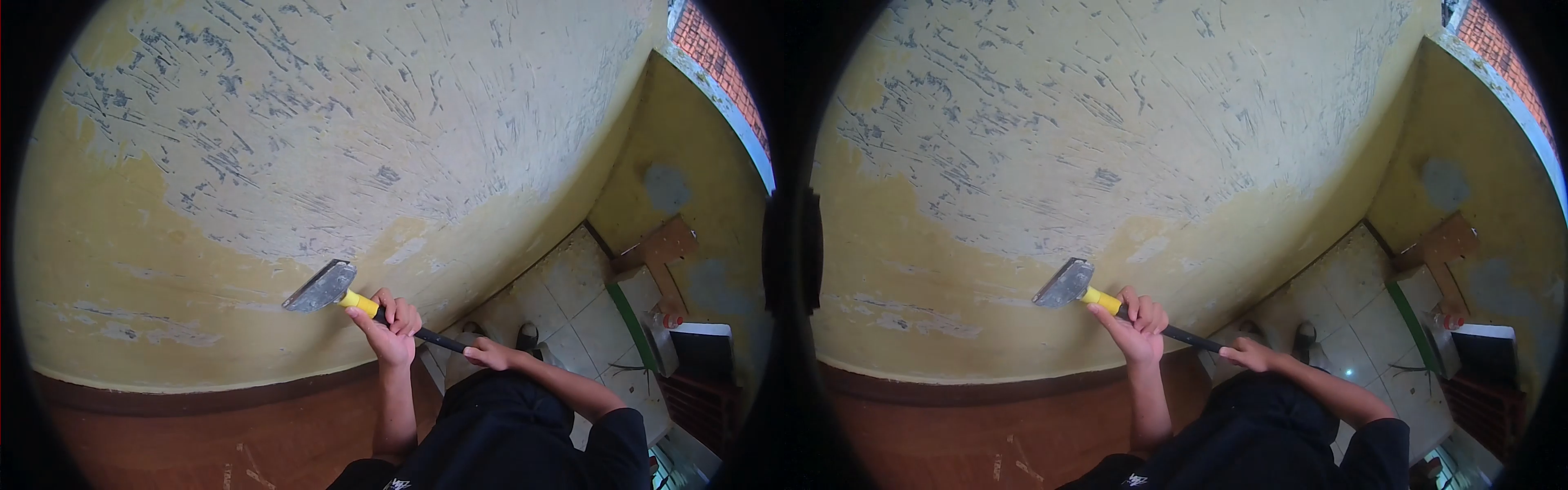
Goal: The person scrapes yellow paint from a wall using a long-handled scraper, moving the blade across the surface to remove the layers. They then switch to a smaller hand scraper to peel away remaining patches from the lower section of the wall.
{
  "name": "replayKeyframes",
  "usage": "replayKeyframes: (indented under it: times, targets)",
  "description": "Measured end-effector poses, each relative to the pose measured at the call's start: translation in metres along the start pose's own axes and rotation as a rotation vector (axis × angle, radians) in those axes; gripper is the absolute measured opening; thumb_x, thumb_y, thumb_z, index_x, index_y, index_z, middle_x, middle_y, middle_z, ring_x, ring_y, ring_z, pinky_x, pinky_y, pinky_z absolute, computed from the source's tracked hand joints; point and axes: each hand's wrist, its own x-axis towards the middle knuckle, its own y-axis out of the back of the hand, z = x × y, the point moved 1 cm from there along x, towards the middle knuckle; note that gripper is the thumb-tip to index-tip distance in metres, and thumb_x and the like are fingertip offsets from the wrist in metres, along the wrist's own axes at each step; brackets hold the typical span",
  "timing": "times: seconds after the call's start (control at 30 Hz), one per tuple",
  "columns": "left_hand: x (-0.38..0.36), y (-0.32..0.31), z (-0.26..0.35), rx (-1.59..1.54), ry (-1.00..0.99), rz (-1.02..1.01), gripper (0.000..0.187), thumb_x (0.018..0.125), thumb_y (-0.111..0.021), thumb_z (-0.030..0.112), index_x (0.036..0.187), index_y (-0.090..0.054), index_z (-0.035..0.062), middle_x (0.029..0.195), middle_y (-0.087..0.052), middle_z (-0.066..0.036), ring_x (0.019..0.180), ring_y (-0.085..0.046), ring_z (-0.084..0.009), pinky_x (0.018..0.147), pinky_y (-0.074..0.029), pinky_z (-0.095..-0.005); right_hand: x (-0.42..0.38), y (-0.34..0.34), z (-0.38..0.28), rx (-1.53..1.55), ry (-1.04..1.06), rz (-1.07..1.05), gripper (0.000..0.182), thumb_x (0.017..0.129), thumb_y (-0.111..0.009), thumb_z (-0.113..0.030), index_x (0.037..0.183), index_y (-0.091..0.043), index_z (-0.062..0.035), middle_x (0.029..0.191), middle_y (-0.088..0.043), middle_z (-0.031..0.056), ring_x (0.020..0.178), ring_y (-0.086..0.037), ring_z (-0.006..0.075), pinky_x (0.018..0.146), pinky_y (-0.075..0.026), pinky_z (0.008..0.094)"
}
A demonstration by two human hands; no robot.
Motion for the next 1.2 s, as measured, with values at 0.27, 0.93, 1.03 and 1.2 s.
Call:
replayKeyframes:
  times: [0.27,0.93,1.03,1.2]
  targets:
    - [-0.003,-0.001,-0.016,-0.017,0.042,0.032,0.066,0.086,-0.02,0.078,0.065,-0.029,0.0152,0.046,-0.019,0.006,0.039,-0.014,-0.0078,0.04,-0.015,-0.024,-0.02,0.003,0.002,-0.01,-0.029,-0.003,0.067,0.093,-0.039,-0.062,0.053,-0.038,-0.0083,0.049,-0.032,-0.002,0.047,-0.029,0.012,0.046,-0.025,0.0336]
    - [-0.007,-0.002,-0.028,-0.013,0.088,0.069,0.066,0.085,-0.021,0.079,0.065,-0.029,0.0156,0.046,-0.019,0.006,0.04,-0.014,-0.0079,0.04,-0.014,-0.0243,-0.026,0.003,0.021,-0.023,-0.058,0.011,0.067,0.094,-0.037,-0.06,0.053,-0.039,-0.0072,0.05,-0.034,0.0002,0.049,-0.032,0.0142,0.049,-0.029,0.0342]
    - [-0.006,-0.002,-0.029,-0.024,0.093,0.069,0.066,0.085,-0.021,0.079,0.065,-0.029,0.0155,0.047,-0.019,0.006,0.041,-0.014,-0.008,0.04,-0.015,-0.0243,-0.029,0.004,0.02,-0.051,-0.073,0.026,0.067,0.094,-0.037,-0.06,0.053,-0.039,-0.0068,0.05,-0.035,0.0011,0.05,-0.034,0.0148,0.05,-0.031,0.0349]
    - [-0.006,-0.001,-0.029,-0.027,0.088,0.054,0.066,0.085,-0.021,0.078,0.065,-0.029,0.0155,0.047,-0.019,0.006,0.041,-0.014,-0.0079,0.041,-0.015,-0.0242,-0.031,0.003,0.008,-0.087,-0.082,0.06,0.069,0.093,-0.038,-0.061,0.053,-0.041,-0.0051,0.05,-0.037,0.0034,0.05,-0.036,0.0163,0.052,-0.033,0.0368]
